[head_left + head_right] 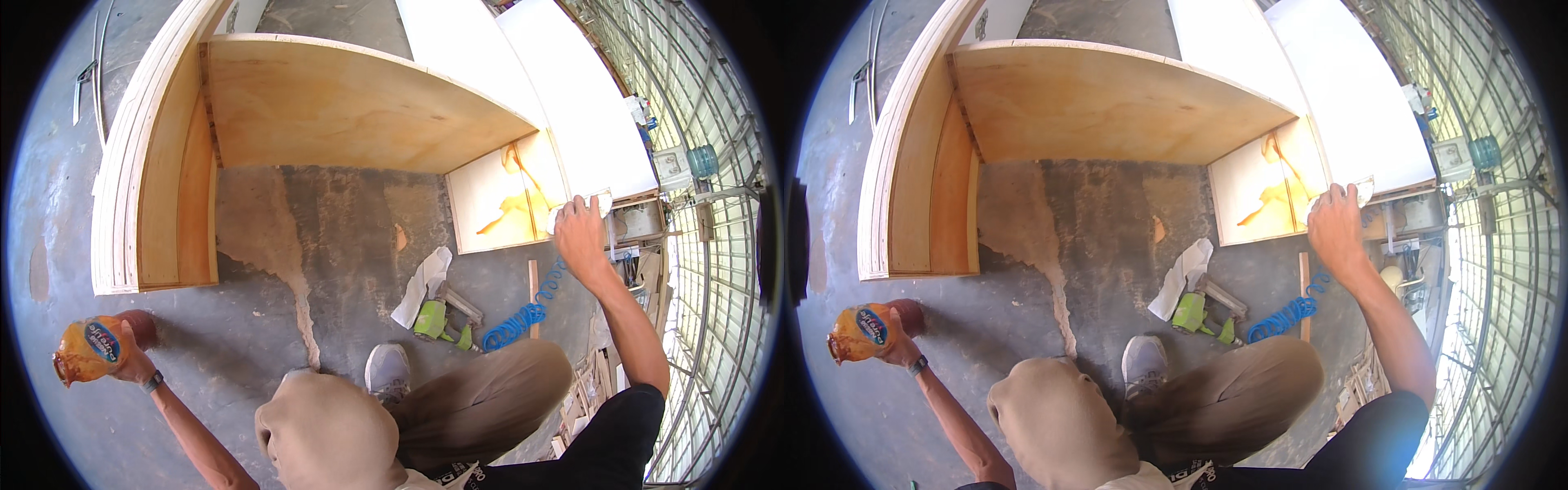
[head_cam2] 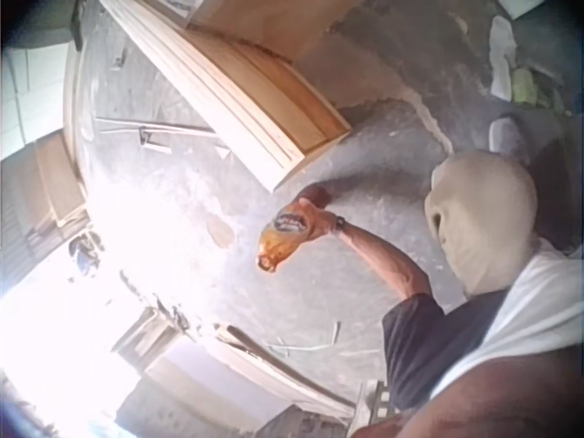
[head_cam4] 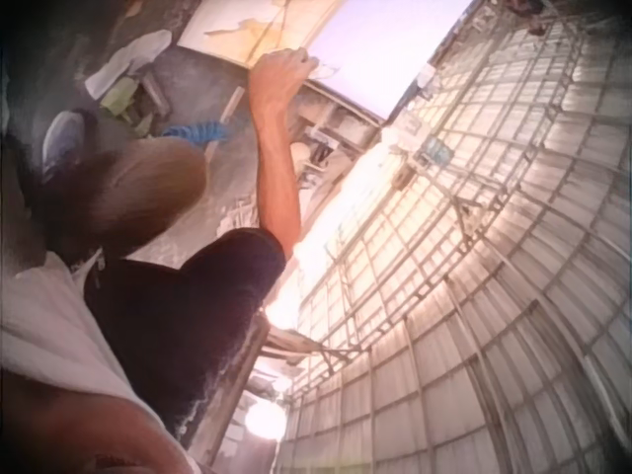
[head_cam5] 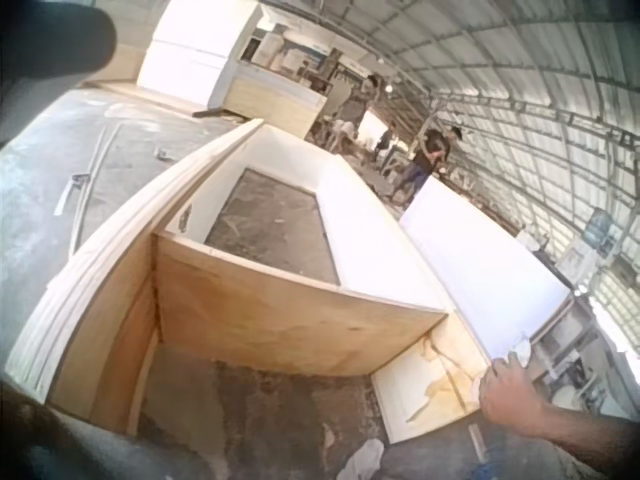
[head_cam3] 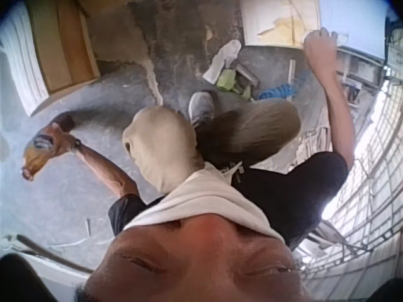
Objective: The person pours wood stain from a bottle onto a paper plate and uses a cloth to apply the stain to the interior surfaces of a wooden cabinet. The person repeatedly pours more stain onto the cloth and continues wiping the wooden surfaces.
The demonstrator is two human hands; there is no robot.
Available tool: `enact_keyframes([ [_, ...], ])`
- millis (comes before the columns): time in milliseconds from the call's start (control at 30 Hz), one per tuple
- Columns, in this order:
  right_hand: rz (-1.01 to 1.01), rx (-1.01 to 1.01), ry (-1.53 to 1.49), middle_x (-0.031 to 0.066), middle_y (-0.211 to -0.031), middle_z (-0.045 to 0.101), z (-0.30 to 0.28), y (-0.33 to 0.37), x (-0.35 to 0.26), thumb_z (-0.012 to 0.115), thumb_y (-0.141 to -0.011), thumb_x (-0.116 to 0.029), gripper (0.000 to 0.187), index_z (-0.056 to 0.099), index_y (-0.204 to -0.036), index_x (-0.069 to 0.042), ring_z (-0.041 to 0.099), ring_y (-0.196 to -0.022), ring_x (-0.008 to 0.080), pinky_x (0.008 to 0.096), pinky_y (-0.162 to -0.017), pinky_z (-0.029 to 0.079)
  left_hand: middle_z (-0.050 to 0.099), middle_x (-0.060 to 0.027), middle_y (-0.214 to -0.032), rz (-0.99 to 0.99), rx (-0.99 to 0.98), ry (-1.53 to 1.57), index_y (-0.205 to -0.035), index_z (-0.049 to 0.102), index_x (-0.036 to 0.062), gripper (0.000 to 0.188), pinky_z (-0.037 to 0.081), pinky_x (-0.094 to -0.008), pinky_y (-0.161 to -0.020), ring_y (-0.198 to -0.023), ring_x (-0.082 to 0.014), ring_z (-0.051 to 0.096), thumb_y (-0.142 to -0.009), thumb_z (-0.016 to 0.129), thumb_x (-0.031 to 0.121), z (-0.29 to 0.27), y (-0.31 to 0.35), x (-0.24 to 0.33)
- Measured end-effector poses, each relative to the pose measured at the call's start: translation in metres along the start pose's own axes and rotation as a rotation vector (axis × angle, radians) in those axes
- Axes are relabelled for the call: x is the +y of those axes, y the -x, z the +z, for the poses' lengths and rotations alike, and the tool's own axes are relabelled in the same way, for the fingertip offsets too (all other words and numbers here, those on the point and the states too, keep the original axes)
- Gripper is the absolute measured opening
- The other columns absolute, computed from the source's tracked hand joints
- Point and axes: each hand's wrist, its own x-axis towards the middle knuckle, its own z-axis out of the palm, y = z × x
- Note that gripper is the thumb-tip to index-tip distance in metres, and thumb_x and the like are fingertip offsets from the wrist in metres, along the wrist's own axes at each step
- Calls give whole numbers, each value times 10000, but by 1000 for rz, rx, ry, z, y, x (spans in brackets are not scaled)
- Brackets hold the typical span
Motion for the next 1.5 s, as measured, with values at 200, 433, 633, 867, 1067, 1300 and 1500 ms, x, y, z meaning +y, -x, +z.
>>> enact_keyframes([
  [200, -105, 152, -3, 115, -1186, 670, 22, -52, 8, 557, -919, -175, 314, 706, -1155, -31, 550, -1193, 255, 451, -1024, 396, 698, -130, -1205, -21, 19, 60, -1235, 639, -29, 665, 546, -383, -988, -1049, -240, 676, -710, 938, 250, 8, 6, 0],
  [433, 59, 85, -139, 134, -1364, 611, 28, 41, 40, 558, -914, -145, 423, 630, -1310, -17, 530, -1288, 292, 503, -1083, 383, 688, -135, -1228, -57, -24, 2, -1259, 614, -33, 722, 537, -385, -1008, -1073, -246, 667, -691, 948, 261, -1, 1, -2],
  [633, -74, 289, -51, 143, -1272, 652, 10, -5, -1, 573, -915, -206, 401, 661, -1266, -31, 567, -1242, 314, 500, -1044, 398, 653, -154, -1286, -39, 12, -4, -1329, 532, -48, 844, 523, -390, -1048, -1129, -260, 644, -682, 954, 293, 0, -3, -4],
  [867, -84, -74, 219, 90, -1044, 715, 38, -64, -17, 554, -952, -256, 280, 799, -1002, -128, 579, -1130, 255, 502, -998, 361, 643, -172, -1295, -62, -31, 57, -1328, 509, -52, 876, 519, -394, -1056, -1138, -283, 640, -661, 969, 281, 9, 8, -3],
  [1067, -18, -105, 4, 101, -1040, 695, -8, 73, -10, 605, -911, -281, 289, 791, -1038, -98, 573, -1121, 282, 508, -1008, 354, 643, -175, -1295, -46, 17, -3, -1335, 500, -51, 894, 524, -402, -1046, -1128, -284, 639, -650, 977, 266, 2, -5, -10],
  [1300, 8, 131, -183, 167, -1315, 626, -17, 55, -27, 572, -933, -241, 427, 658, -1285, -16, 510, -1307, 326, 539, -1078, 347, 646, -176, -1289, -16, 33, -17, -1333, 500, -53, 895, 527, -404, -1038, -1117, -283, 640, -645, 981, 260, 5, -1, -7],
  [1500, -20, 113, 42, 181, -1437, 541, 49, 15, -31, 564, -933, -236, 507, 592, -1373, 16, 482, -1335, 317, 494, -1085, 369, 656, -183, -1264, -45, -13, 22, -1312, 512, -64, 896, 535, -404, -1019, -1100, -289, 644, -631, 986, 274, 5, 2, -9],
])
